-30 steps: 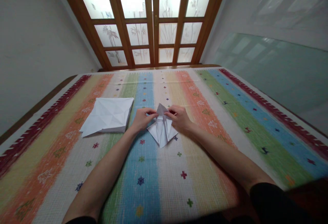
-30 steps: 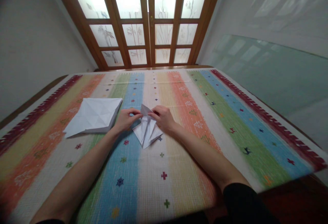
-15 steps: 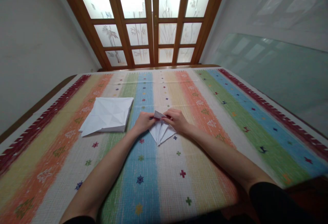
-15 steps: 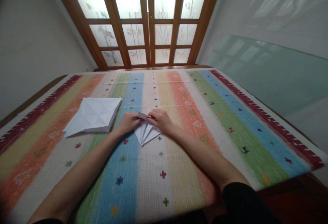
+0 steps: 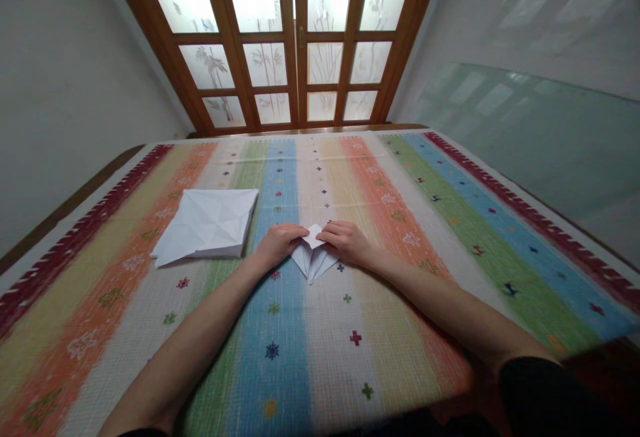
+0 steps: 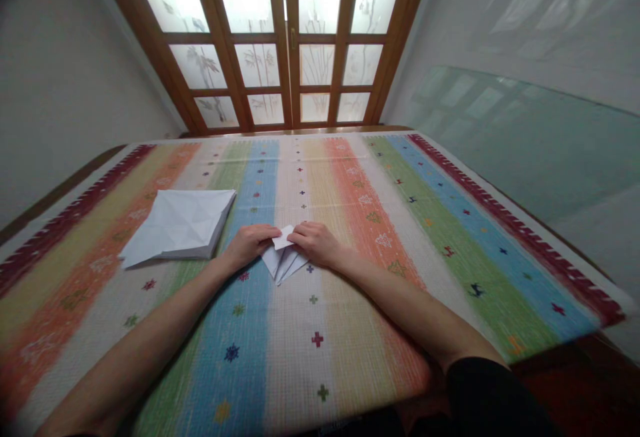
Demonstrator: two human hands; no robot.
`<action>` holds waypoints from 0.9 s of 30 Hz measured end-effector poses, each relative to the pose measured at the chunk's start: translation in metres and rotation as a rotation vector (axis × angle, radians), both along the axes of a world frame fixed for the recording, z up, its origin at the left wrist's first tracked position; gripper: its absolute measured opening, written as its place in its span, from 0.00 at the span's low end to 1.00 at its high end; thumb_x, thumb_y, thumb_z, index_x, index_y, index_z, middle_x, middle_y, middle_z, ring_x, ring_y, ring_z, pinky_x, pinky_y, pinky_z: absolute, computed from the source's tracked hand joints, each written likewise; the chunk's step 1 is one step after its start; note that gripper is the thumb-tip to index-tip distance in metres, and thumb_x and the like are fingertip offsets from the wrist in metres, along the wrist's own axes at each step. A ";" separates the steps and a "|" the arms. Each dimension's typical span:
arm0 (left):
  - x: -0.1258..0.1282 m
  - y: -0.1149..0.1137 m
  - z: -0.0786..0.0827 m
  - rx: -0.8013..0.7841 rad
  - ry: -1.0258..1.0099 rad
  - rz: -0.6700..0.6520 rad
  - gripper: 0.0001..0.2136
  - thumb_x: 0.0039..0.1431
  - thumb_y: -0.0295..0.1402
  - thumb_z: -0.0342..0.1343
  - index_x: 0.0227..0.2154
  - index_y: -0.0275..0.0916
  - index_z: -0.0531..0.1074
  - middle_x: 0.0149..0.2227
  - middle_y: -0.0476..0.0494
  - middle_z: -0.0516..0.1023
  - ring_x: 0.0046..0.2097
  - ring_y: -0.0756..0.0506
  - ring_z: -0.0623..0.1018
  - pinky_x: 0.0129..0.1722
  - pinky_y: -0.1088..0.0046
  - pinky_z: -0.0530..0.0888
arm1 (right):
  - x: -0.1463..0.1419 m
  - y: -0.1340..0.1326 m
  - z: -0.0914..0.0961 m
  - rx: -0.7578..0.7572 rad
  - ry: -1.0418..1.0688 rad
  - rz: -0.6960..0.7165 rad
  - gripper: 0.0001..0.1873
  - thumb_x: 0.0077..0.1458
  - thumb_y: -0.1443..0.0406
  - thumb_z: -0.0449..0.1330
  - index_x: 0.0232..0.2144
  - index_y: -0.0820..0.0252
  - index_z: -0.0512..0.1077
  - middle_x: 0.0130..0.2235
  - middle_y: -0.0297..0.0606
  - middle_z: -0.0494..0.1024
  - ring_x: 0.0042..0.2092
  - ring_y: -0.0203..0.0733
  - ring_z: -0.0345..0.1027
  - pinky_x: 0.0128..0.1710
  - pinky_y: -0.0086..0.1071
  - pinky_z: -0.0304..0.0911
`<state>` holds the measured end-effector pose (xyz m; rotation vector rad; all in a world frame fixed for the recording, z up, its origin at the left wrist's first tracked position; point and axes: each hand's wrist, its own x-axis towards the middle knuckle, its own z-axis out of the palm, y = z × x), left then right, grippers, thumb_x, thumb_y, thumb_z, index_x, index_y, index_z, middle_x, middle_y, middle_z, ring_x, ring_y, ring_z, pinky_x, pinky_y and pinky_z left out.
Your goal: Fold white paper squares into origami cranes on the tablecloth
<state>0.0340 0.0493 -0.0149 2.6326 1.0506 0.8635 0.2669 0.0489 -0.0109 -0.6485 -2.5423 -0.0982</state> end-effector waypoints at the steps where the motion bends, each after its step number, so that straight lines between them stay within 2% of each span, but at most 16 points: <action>1: 0.000 0.000 -0.002 0.055 0.029 -0.020 0.11 0.58 0.25 0.52 0.37 0.41 0.79 0.36 0.45 0.83 0.39 0.46 0.82 0.43 0.70 0.77 | 0.001 -0.001 -0.001 0.033 -0.027 0.000 0.13 0.65 0.65 0.51 0.36 0.61 0.75 0.33 0.42 0.76 0.33 0.40 0.65 0.34 0.32 0.56; 4: -0.001 0.000 -0.003 0.161 0.133 -0.087 0.11 0.62 0.26 0.50 0.37 0.40 0.77 0.38 0.44 0.83 0.41 0.46 0.82 0.48 0.68 0.76 | 0.001 -0.004 -0.002 0.107 -0.098 -0.006 0.13 0.65 0.67 0.50 0.36 0.61 0.74 0.33 0.41 0.77 0.33 0.39 0.66 0.34 0.32 0.57; 7: -0.002 -0.007 0.004 0.178 0.250 -0.127 0.12 0.64 0.28 0.47 0.42 0.39 0.76 0.44 0.41 0.82 0.48 0.45 0.80 0.52 0.65 0.73 | 0.000 -0.007 0.000 0.146 -0.162 0.003 0.13 0.65 0.69 0.49 0.36 0.62 0.74 0.32 0.41 0.77 0.33 0.39 0.67 0.34 0.32 0.59; 10: -0.006 -0.019 0.014 0.115 0.404 -0.135 0.16 0.66 0.34 0.45 0.50 0.36 0.72 0.53 0.35 0.76 0.56 0.41 0.74 0.57 0.60 0.69 | 0.000 -0.011 0.003 0.136 -0.241 0.006 0.12 0.65 0.70 0.49 0.39 0.63 0.73 0.34 0.42 0.78 0.35 0.40 0.69 0.36 0.33 0.61; 12: -0.009 -0.027 0.018 0.034 0.494 -0.132 0.24 0.65 0.43 0.45 0.57 0.34 0.65 0.60 0.31 0.68 0.62 0.38 0.68 0.61 0.57 0.63 | 0.000 -0.016 0.006 0.113 -0.282 0.014 0.12 0.65 0.70 0.49 0.42 0.64 0.72 0.38 0.44 0.78 0.38 0.41 0.70 0.39 0.34 0.64; 14: -0.012 -0.033 0.020 -0.052 0.553 -0.128 0.32 0.63 0.52 0.44 0.63 0.35 0.57 0.65 0.31 0.59 0.67 0.37 0.59 0.64 0.54 0.56 | 0.001 -0.020 0.009 0.085 -0.301 0.023 0.13 0.64 0.70 0.49 0.46 0.65 0.71 0.41 0.47 0.78 0.41 0.42 0.72 0.42 0.35 0.66; 16: -0.014 -0.036 0.021 -0.119 0.588 -0.125 0.37 0.62 0.57 0.41 0.66 0.38 0.49 0.68 0.33 0.52 0.69 0.37 0.53 0.66 0.53 0.49 | 0.002 -0.023 0.011 0.054 -0.308 0.028 0.15 0.64 0.70 0.49 0.49 0.66 0.70 0.44 0.49 0.77 0.45 0.43 0.72 0.45 0.37 0.68; 21: -0.013 -0.039 0.024 -0.229 0.635 -0.093 0.37 0.62 0.58 0.36 0.67 0.39 0.46 0.70 0.37 0.46 0.70 0.37 0.46 0.66 0.52 0.43 | 0.003 -0.033 0.013 -0.009 -0.282 0.059 0.16 0.64 0.70 0.49 0.52 0.65 0.69 0.51 0.49 0.76 0.53 0.46 0.70 0.52 0.42 0.67; 27: -0.010 -0.043 0.024 -0.255 0.604 -0.046 0.35 0.64 0.56 0.35 0.67 0.39 0.47 0.69 0.37 0.49 0.70 0.38 0.48 0.66 0.52 0.43 | 0.011 -0.059 0.009 -0.179 -0.177 0.094 0.24 0.62 0.63 0.51 0.58 0.67 0.64 0.60 0.52 0.69 0.63 0.50 0.60 0.61 0.49 0.58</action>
